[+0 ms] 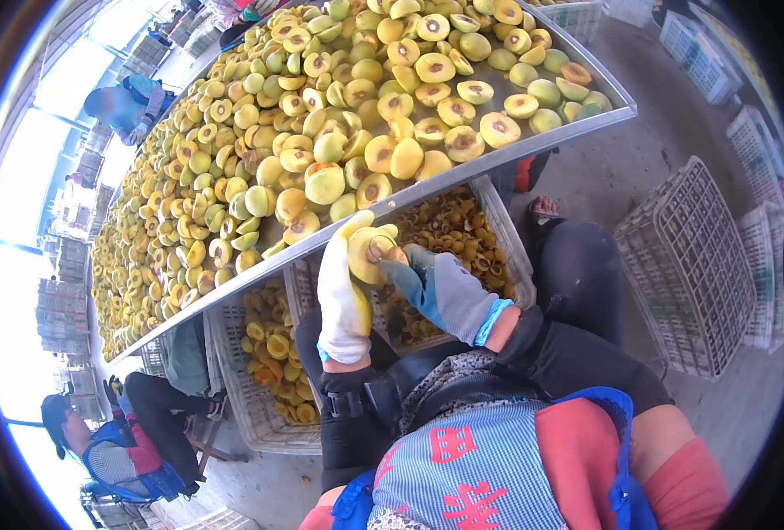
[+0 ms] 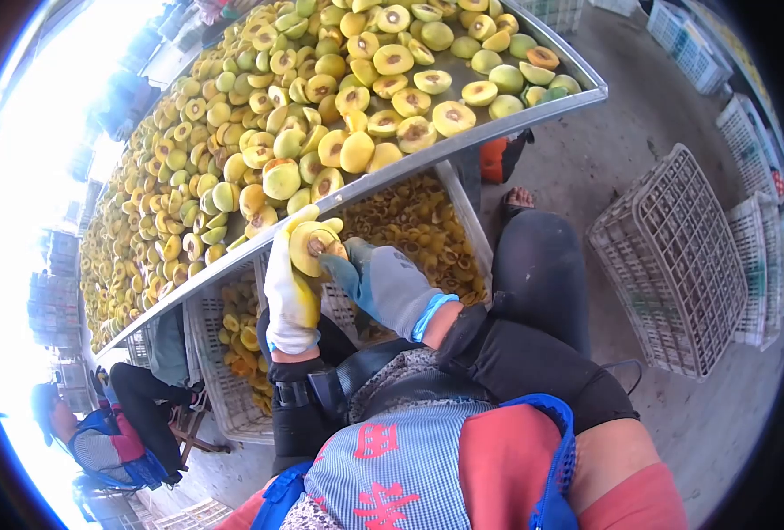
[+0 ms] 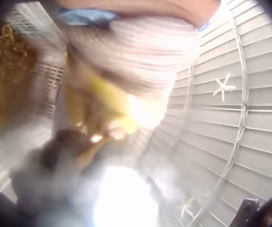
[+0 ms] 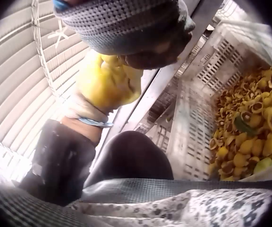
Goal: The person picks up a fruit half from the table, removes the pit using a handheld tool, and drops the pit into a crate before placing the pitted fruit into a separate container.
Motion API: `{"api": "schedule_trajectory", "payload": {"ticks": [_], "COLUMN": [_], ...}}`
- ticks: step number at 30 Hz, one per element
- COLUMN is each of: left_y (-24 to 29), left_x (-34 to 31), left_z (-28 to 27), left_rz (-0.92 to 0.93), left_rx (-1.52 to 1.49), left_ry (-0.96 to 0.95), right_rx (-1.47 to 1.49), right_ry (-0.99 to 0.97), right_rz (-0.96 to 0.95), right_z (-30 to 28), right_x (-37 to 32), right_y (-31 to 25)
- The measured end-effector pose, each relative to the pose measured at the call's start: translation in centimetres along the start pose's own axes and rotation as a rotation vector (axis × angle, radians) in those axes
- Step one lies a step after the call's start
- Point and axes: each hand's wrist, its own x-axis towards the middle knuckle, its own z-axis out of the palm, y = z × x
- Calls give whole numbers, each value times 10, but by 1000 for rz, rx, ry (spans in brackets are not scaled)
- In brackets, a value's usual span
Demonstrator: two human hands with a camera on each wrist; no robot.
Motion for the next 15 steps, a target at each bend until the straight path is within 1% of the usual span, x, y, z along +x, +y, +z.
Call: {"api": "schedule_trajectory", "payload": {"ticks": [2,3,7,9,10,12,14,15], "left_y": [6,5,-7,-13,-17,-20,-16,-19], "left_x": [-6,-6,-4,-4,-4,-5,-4,-4], "left_z": [6,5,-3,-3,-1,3,9,16], "left_rz": [-42,46,396,349,211,1,-132,-39], "left_rx": [-127,18,599,461,179,-199,-391,-324], "left_ry": [32,23,-13,1,23,74,133,225], "right_rx": [53,78,165,201,193,176,170,166], "right_ry": [-8,-14,1,-27,-37,-57,-66,-69], "right_rz": [55,84,40,53,59,74,69,67], "right_z": [-7,-9,3,7,6,-1,2,3], "right_x": [1,0,-5,-6,-7,-7,-8,-8], "right_y": [-9,-12,5,9,10,5,10,12]}}
